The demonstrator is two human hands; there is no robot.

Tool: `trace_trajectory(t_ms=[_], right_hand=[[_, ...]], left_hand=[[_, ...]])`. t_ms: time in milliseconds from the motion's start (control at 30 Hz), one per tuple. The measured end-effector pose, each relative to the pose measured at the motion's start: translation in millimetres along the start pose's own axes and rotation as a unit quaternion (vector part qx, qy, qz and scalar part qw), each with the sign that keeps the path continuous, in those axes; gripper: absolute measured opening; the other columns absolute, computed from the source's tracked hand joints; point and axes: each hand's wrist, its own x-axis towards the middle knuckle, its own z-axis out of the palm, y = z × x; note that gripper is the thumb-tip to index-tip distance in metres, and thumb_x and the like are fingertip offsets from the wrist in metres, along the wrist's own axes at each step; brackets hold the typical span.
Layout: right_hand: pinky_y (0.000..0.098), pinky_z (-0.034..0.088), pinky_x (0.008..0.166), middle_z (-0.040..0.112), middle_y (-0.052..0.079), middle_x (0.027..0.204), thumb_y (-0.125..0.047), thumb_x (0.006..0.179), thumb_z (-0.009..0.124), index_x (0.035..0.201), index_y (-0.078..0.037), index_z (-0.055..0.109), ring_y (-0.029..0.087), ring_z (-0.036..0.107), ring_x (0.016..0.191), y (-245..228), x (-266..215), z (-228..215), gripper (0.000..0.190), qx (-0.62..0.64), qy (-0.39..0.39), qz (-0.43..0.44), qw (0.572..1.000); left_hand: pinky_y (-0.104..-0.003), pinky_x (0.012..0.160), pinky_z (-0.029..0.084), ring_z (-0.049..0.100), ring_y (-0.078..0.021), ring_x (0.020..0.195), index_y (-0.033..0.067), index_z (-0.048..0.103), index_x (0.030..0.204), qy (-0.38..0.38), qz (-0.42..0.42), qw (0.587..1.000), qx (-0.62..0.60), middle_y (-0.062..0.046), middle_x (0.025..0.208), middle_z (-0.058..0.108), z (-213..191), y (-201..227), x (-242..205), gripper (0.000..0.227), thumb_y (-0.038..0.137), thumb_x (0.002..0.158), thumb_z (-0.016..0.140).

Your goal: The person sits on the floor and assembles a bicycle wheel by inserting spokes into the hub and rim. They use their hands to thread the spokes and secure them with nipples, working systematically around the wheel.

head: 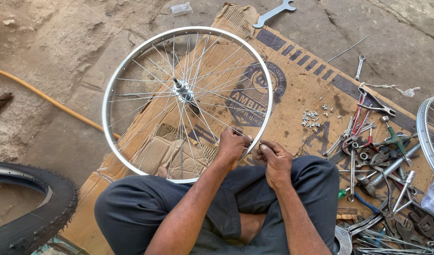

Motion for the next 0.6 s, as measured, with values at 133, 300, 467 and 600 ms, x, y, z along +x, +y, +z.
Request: trace_trajectory(t_ms=[133,300,467,600], right_hand=[[0.0235,0.055,0.064,0.072,0.008,0.087,0.006,0.089,0.071,0.102,0.004,0.072,0.011,0.066,0.071,-1.4,0.8,4.2,0.014,-0.039,-0.002,-0.039,0.998],[0.0216,0.045,0.058,0.070,0.006,0.085,0.009,0.084,0.077,0.098,0.002,0.074,0.009,0.058,0.068,8.8,8.8,4.2,0.016,-0.102,0.005,-0.073,0.992],[0.0193,0.055,0.068,0.072,0.001,0.087,0.006,0.082,0.077,0.093,-0.001,0.073,0.006,0.067,0.077,6.6,3.0,9.3,0.014,-0.076,-0.015,-0.087,0.993],[0.0186,0.051,0.067,0.071,0.000,0.086,0.004,0.085,0.079,0.093,-0.001,0.075,0.005,0.063,0.077,1.7,-0.8,14.5,0.011,-0.195,0.020,-0.141,0.971]], left_hand=[[-0.033,0.056,0.053,0.066,-0.0170,0.065,-0.0038,0.058,0.096,0.018,-0.005,0.997,0.073,-0.013,0.078,0.068,1.7,3.1,-3.9,0.029,0.008,0.079,0.079],[-0.033,0.054,0.052,0.065,-0.0166,0.064,-0.0051,0.059,0.096,0.024,0.010,0.994,0.107,-0.013,0.077,0.068,1.6,2.0,-4.3,0.030,0.009,0.080,0.080],[-0.032,0.054,0.053,0.066,-0.0167,0.064,-0.0039,0.058,0.099,0.028,0.004,0.997,0.072,-0.012,0.077,0.068,3.1,0.0,-3.1,0.032,0.007,0.078,0.079],[-0.032,0.054,0.053,0.065,-0.0166,0.065,-0.0046,0.057,0.100,0.032,0.007,0.997,0.073,-0.012,0.079,0.067,3.5,0.8,-5.7,0.032,0.006,0.078,0.079]])
